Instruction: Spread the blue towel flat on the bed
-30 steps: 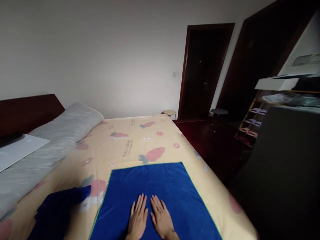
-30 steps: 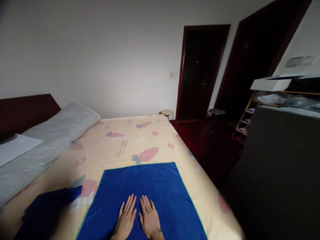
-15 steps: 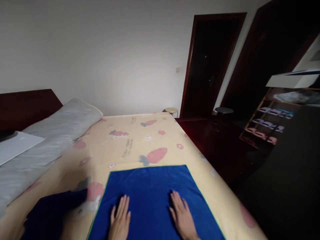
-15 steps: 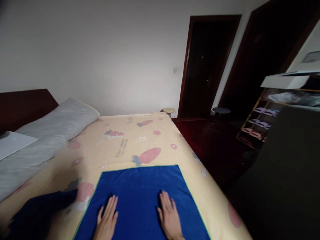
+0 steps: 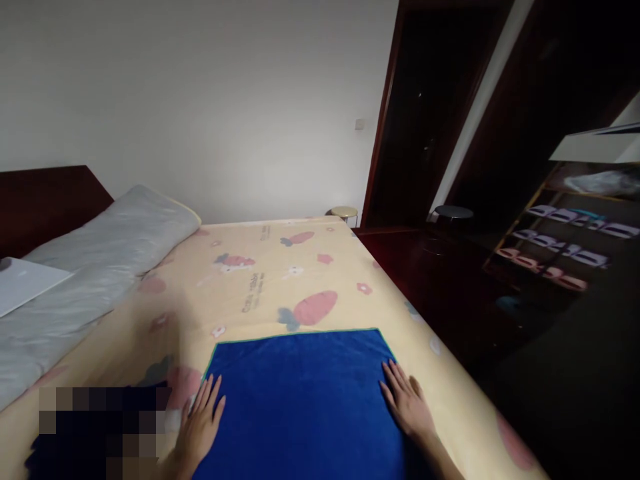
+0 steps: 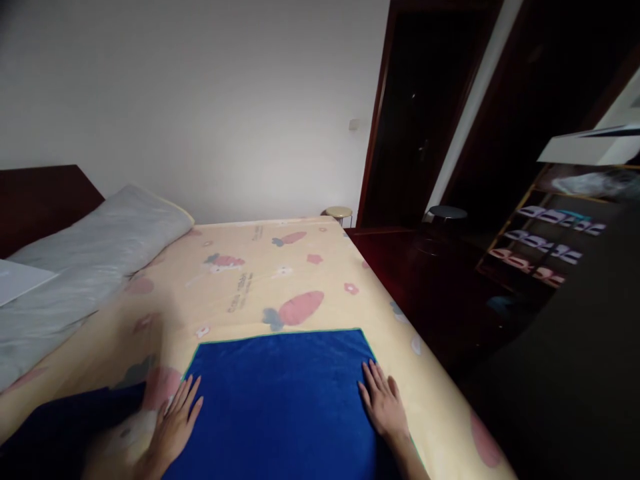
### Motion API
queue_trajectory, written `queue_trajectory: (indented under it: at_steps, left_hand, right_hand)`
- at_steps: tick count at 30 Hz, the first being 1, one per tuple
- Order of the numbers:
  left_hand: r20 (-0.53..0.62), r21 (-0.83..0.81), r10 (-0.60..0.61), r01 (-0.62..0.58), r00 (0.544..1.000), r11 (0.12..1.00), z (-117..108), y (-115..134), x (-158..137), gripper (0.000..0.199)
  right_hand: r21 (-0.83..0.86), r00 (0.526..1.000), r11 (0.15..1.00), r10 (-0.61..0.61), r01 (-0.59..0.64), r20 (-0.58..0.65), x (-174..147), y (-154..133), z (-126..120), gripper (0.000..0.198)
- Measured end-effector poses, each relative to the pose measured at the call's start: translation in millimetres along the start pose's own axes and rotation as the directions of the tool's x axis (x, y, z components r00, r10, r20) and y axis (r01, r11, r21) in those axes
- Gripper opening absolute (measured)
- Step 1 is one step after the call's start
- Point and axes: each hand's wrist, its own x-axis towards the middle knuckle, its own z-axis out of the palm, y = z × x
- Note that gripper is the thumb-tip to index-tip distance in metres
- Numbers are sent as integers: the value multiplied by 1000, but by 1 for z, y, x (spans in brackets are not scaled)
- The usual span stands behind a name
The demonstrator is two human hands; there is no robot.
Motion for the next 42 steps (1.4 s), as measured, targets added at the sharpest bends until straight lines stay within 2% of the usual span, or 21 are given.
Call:
queue_trajectory:
  at_steps: [2,4,6,7,8,10,12,14,16,17,19,21,24,26,28,30,32,34,37,39,42]
  left_hand:
    - [-46,5,10,-9,999,1000,-2,-4,-1,55]
    - [-86,-23,57,-59,995,998,-10,22,-3,55]
    - [-92,-91,179,-187,980,978,-21,69,-5,52]
    - [-85,-136,267,-276,960,951,-26,96,-5,52]
    - [-78,-179,361,-369,929,912,-30,123,-5,53]
    - [-100,-238,478,-487,873,840,-34,168,-1,55]
    - [-115,-262,519,-530,847,806,-31,193,10,56]
    - [-95,-269,510,-515,855,814,-22,192,28,55]
    - [-32,-257,429,-422,903,869,-13,168,50,52]
    - [8,-237,355,-343,935,909,-8,149,61,51]
    - [83,-162,143,-128,986,978,-1,107,81,51]
    - [89,-99,-7,16,996,995,2,68,95,52]
    - [48,-57,-52,55,997,997,3,34,103,54]
    - [34,-41,-55,56,998,998,-1,32,103,53]
    - [-13,-38,-57,57,998,998,-8,48,96,53]
    - [-82,-68,11,-17,997,998,-17,80,81,53]
    - [-103,-134,185,-198,977,971,-24,122,57,54]
    - [-102,-197,344,-358,933,913,-24,165,25,57]
    - [-92,-242,436,-445,895,862,-7,206,-27,64]
    - [-50,-257,415,-414,908,873,10,208,-57,67]
    - [61,-189,329,-312,942,931,25,179,-93,61]
  right_hand:
    - [-38,999,999,21,-23,-49,-2,8,1,65]
    - [-37,994,999,5,-9,-106,-2,-16,1,65]
    - [19,990,995,-97,99,-99,0,-62,-1,62]
    - [68,982,980,-185,187,-39,1,-90,-2,60]
    - [130,958,951,-286,280,36,2,-119,-3,57]
    - [253,876,871,-463,422,132,8,-170,-6,55]
    - [340,830,824,-529,453,175,19,-202,-8,57]
    - [365,816,815,-542,451,202,37,-208,-10,57]
    - [319,845,856,-485,406,224,58,-186,-10,56]
    - [271,879,894,-419,356,227,68,-166,-10,56]
    - [135,956,973,-210,185,205,84,-116,-7,57]
    - [33,990,997,-68,64,121,90,-63,-2,61]
    - [-40,999,999,29,-28,40,87,-6,5,64]
    - [-76,997,994,77,-77,2,83,5,8,64]
    - [-91,984,982,157,-164,-80,78,-9,11,65]
    - [-45,969,981,181,-191,-168,69,-43,14,66]
    - [55,985,997,55,-47,-166,54,-90,16,64]
    - [156,991,981,-99,112,-88,31,-137,19,57]
    - [232,960,936,-279,265,26,-11,-187,25,53]
    - [210,940,923,-338,322,42,-38,-194,31,54]
    - [72,901,899,-426,431,-77,-71,-165,42,51]
